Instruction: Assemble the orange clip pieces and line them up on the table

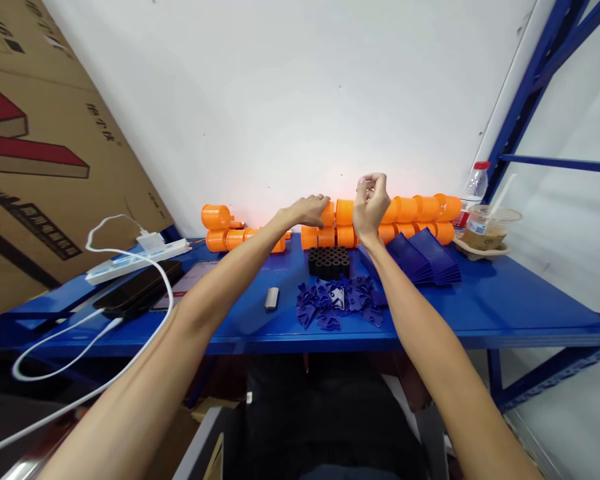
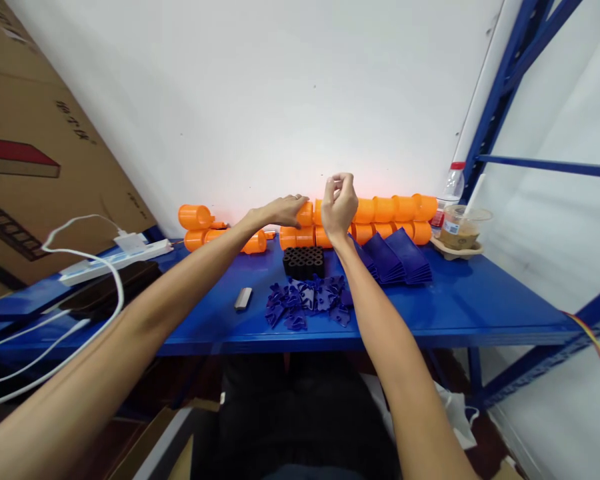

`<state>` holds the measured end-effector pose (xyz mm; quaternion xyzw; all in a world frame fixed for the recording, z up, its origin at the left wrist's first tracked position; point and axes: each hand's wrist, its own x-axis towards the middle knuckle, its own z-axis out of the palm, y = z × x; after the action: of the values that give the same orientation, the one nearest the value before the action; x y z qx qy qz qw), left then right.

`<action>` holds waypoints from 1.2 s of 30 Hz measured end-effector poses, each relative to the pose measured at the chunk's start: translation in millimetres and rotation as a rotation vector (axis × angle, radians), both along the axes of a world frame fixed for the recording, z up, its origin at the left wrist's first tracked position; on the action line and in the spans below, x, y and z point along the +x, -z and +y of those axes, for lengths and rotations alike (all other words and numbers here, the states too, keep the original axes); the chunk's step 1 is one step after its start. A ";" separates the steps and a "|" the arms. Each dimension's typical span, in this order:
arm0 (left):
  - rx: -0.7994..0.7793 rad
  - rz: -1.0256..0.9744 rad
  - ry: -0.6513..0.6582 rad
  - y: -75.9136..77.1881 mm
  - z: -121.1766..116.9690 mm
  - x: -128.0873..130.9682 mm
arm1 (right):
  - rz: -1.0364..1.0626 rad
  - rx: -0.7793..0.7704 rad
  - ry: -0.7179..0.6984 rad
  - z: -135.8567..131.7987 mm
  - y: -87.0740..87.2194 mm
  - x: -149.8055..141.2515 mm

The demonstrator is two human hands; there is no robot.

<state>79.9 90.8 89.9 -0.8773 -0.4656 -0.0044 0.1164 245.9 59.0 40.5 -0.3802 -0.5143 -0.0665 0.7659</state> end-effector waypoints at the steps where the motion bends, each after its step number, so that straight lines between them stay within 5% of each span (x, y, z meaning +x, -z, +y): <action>1: 0.006 -0.002 -0.002 1.0 0.8 0.6 | -0.010 -0.004 -0.012 0.6 0.3 0.0; 5: 0.042 -0.010 0.005 4.5 1.4 1.8 | -0.048 -0.034 -0.066 1.3 0.6 0.2; 11: 0.090 -0.023 0.025 -6.3 -1.2 -11.6 | -0.098 -0.048 0.033 -1.9 -0.2 1.2; 16: 0.358 -0.256 0.002 -11.0 -21.1 -44.1 | -0.092 -0.158 -0.116 -14.9 -8.3 -8.9; 22: 0.632 -0.589 0.226 35.9 -53.0 -59.4 | -0.095 -0.596 -0.706 -44.4 -19.5 -39.4; 25: 0.682 -0.658 0.262 60.0 -57.0 -59.1 | -0.124 -0.681 -0.821 -54.6 -21.4 -49.2; 30: 0.533 -0.784 0.368 71.1 -52.5 -66.0 | -0.090 -0.737 -0.757 -54.6 -18.1 -53.7; 33: 0.322 -1.135 0.380 72.0 -43.5 -77.4 | -0.078 -0.694 -0.728 -50.0 -13.5 -54.2; 36: 0.017 -1.582 0.244 73.4 -36.3 -89.0 | -0.142 -0.665 -0.816 -49.3 -9.3 -57.3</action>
<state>-9.1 54.4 16.5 -0.6577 -0.3109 -0.6416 -0.2432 188.6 9.6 49.8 -0.3658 -0.6644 0.3780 0.5310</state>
